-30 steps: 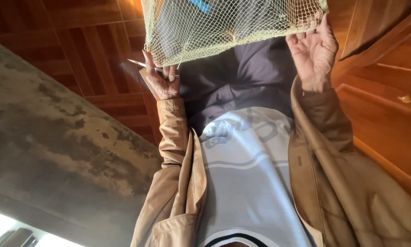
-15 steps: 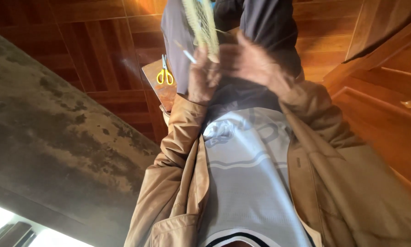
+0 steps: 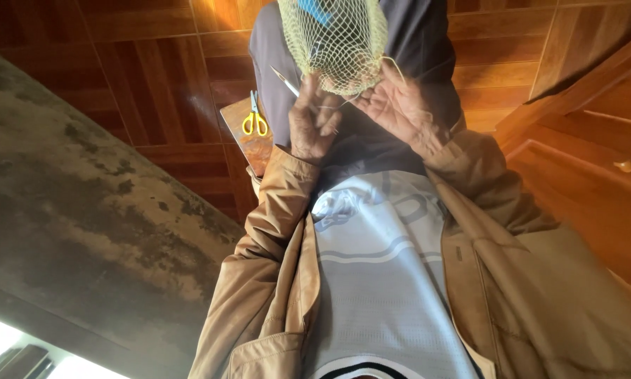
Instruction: Repairing or weaving a fine-mesh fishing net using a shuttle tool and thread.
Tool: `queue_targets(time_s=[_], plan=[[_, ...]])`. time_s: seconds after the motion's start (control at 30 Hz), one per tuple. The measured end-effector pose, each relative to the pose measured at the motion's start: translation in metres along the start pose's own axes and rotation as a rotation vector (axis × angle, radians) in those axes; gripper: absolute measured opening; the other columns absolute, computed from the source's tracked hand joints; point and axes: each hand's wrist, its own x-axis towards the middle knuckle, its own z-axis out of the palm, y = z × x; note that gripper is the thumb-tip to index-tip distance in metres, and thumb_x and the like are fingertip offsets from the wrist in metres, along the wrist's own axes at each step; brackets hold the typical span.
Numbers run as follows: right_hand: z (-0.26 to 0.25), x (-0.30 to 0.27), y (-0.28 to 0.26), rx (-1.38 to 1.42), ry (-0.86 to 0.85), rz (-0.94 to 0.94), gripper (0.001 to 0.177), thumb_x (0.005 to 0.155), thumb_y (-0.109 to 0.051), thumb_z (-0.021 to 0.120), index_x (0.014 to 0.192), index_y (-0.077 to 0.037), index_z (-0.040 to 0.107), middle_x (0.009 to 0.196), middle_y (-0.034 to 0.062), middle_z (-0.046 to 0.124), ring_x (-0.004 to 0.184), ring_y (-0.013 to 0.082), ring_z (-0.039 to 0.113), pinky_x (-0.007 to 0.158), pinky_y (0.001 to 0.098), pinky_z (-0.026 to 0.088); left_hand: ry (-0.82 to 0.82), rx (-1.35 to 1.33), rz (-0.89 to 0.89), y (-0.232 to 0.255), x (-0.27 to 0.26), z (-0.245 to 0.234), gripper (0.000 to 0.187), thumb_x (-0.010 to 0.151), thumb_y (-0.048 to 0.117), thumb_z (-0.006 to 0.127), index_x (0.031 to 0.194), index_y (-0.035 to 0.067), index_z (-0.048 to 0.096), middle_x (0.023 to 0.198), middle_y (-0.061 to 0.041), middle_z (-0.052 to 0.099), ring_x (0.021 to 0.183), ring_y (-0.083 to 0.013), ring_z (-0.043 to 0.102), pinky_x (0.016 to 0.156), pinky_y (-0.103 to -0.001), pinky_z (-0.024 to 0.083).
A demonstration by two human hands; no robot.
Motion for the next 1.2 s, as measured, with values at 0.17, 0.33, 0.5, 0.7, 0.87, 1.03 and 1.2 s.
queue_targets(time_s=[0.17,0.33,0.5,0.7,0.87,1.03,1.2], plan=[[-0.011,-0.025,-0.007,-0.154,-0.184,-0.182,0.015,0.112,-0.019,0.055,0.115,-0.014,0.068,0.136,0.0169,0.064,0.132,0.034,0.061,0.122,0.0522,0.047,-0.023,-0.058,0.07,0.009,0.016,0.0,0.018,0.105,0.029,0.07,0.115,0.014,0.068,0.062,0.01,0.043,0.046,-0.0056,0.032,0.036,-0.022,0.033],[0.036,-0.062,-0.013,-0.229,-0.21,-0.258,0.019,0.107,-0.024,0.066,0.119,-0.009,0.065,0.128,0.0127,0.069,0.123,0.0267,0.065,0.117,0.0439,0.05,-0.009,-0.037,0.116,0.014,0.036,-0.042,0.04,0.1,0.027,0.075,0.133,0.014,0.055,0.077,0.006,0.052,0.049,-0.0057,0.032,0.037,-0.023,0.034],[0.015,-0.081,-0.031,-0.198,-0.189,-0.306,0.035,0.108,-0.033,0.063,0.132,-0.007,0.065,0.133,0.0127,0.068,0.129,0.0256,0.062,0.12,0.0443,0.049,0.088,0.019,0.101,0.033,0.046,-0.061,0.053,0.104,0.014,0.061,0.155,0.01,0.045,0.066,0.008,0.046,0.046,-0.006,0.033,0.034,-0.025,0.031],[-0.006,-0.096,-0.047,-0.208,-0.215,-0.494,0.031,0.112,-0.031,0.061,0.135,-0.013,0.072,0.136,0.0072,0.071,0.126,0.0222,0.064,0.112,0.0392,0.052,0.098,-0.002,0.15,0.052,0.043,-0.042,0.039,0.099,0.018,0.077,0.131,0.013,0.055,0.06,0.009,0.04,0.044,-0.0076,0.032,0.034,-0.026,0.032],[-0.054,-0.107,-0.073,-0.259,-0.216,-0.638,0.029,0.117,-0.028,0.055,0.135,-0.027,0.077,0.12,0.0026,0.071,0.092,0.0133,0.052,0.077,0.0261,0.04,0.212,-0.041,0.217,0.062,0.05,-0.055,0.026,0.099,0.018,0.075,0.124,0.017,0.066,0.08,0.005,0.062,0.045,-0.0047,0.03,0.032,-0.024,0.026],[-0.061,-0.117,-0.091,-0.233,-0.195,-0.688,0.031,0.111,-0.029,0.066,0.139,-0.027,0.079,0.136,0.002,0.074,0.121,0.0211,0.066,0.105,0.0379,0.057,0.134,-0.011,0.198,0.075,0.051,-0.037,0.021,0.099,0.033,0.07,0.104,0.021,0.053,0.053,0.01,0.031,0.039,-0.0055,0.026,0.032,-0.024,0.024],[-0.085,-0.131,-0.101,-0.269,0.147,-0.883,0.047,0.109,-0.023,0.056,0.156,-0.02,0.062,0.178,-0.0117,0.036,0.083,0.0303,0.065,0.071,0.0464,0.062,0.243,-0.028,0.235,0.081,0.053,-0.035,0.048,0.092,0.03,0.072,0.059,0.024,0.038,0.047,0.008,0.027,0.035,-0.0057,0.019,0.03,-0.024,0.016]])
